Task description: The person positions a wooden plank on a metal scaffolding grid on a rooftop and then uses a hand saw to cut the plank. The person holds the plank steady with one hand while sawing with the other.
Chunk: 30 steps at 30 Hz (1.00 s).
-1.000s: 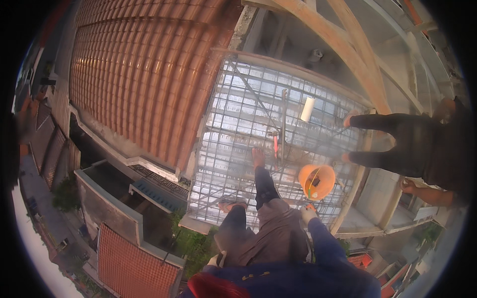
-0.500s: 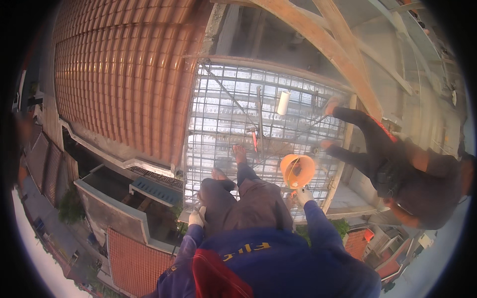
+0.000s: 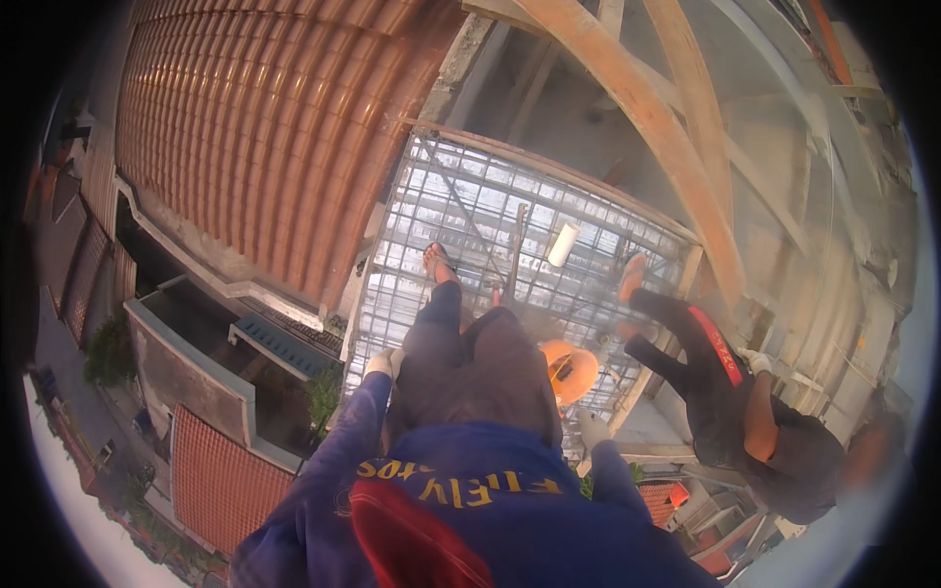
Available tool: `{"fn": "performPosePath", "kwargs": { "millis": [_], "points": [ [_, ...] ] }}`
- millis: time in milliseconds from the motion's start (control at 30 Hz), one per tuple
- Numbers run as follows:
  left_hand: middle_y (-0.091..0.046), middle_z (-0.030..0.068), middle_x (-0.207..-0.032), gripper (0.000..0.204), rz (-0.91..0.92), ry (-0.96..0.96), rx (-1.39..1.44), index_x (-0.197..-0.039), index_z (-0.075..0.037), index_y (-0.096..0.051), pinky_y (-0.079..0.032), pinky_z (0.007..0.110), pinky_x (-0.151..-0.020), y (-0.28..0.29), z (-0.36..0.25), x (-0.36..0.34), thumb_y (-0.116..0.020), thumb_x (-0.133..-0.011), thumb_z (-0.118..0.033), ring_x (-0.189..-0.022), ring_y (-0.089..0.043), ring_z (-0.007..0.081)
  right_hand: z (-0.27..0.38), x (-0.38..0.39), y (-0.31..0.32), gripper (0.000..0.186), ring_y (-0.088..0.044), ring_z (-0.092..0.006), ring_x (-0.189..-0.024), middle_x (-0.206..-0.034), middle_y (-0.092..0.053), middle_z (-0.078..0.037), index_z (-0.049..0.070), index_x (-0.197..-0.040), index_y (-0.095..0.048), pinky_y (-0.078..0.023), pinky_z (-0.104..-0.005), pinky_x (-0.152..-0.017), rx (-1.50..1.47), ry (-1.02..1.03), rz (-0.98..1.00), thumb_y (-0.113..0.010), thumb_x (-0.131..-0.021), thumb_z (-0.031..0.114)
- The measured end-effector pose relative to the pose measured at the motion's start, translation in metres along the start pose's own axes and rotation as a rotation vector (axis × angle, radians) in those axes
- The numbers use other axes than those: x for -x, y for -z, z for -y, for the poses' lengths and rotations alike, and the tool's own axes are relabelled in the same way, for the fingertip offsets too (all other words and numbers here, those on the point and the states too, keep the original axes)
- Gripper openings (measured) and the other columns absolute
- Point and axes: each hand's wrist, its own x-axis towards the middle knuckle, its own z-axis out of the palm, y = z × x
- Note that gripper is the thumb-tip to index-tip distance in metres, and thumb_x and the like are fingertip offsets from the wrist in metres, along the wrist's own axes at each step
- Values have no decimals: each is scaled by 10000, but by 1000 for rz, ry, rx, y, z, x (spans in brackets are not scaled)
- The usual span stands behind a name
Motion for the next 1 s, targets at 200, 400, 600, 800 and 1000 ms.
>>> {"fn": "performPosePath", "kwargs": {
  "millis": [200,400,600,800,1000],
  "points": [
    [-719,165,-1364,489,89,-522,-826,-1257,-99,-794,-583,475,-1104,136,-174,-108,-931,-825,-282,-1323,-693,359,129,52,-4,519,-699,-226,-688,-945,-750,-101,42,-1252,-752,-548,-415,-625,-48,53,-18,-603,-1028,486],
    [-822,185,-945,304,58,-254,388,-1291,-52,-669,-642,407,-681,218,-376,-107,-534,-1053,-184,-782,-797,249,123,28,25,501,-653,-219,-648,-900,-714,-92,58,-1115,-763,-512,-412,-605,83,110,-19,-602,-1019,522],
    [-841,172,-927,708,178,26,75,-1663,-49,-516,-668,404,-817,96,-346,-91,-559,-967,-171,-799,-832,267,115,-47,50,453,-677,-243,-655,-895,-733,-124,47,-1146,-726,-533,-416,-615,64,143,80,-599,-1041,469],
    [-743,254,-1399,692,53,37,-294,-1612,-144,-594,-521,512,-1168,22,-336,-30,-676,-984,-424,-1335,-691,432,252,-83,114,493,-656,-170,-590,-927,-784,-114,72,-1317,-739,-535,-364,-530,-202,-22,38,-604,-1063,472],
    [-741,302,-1381,772,-70,-13,103,-1623,-6,-552,-525,478,-1147,17,-384,-69,-676,-990,-430,-1336,-694,436,320,-122,171,469,-648,-127,-588,-1005,-784,-91,56,-1297,-758,-540,-311,-486,-229,62,2,-578,-1112,447]
  ]
}}
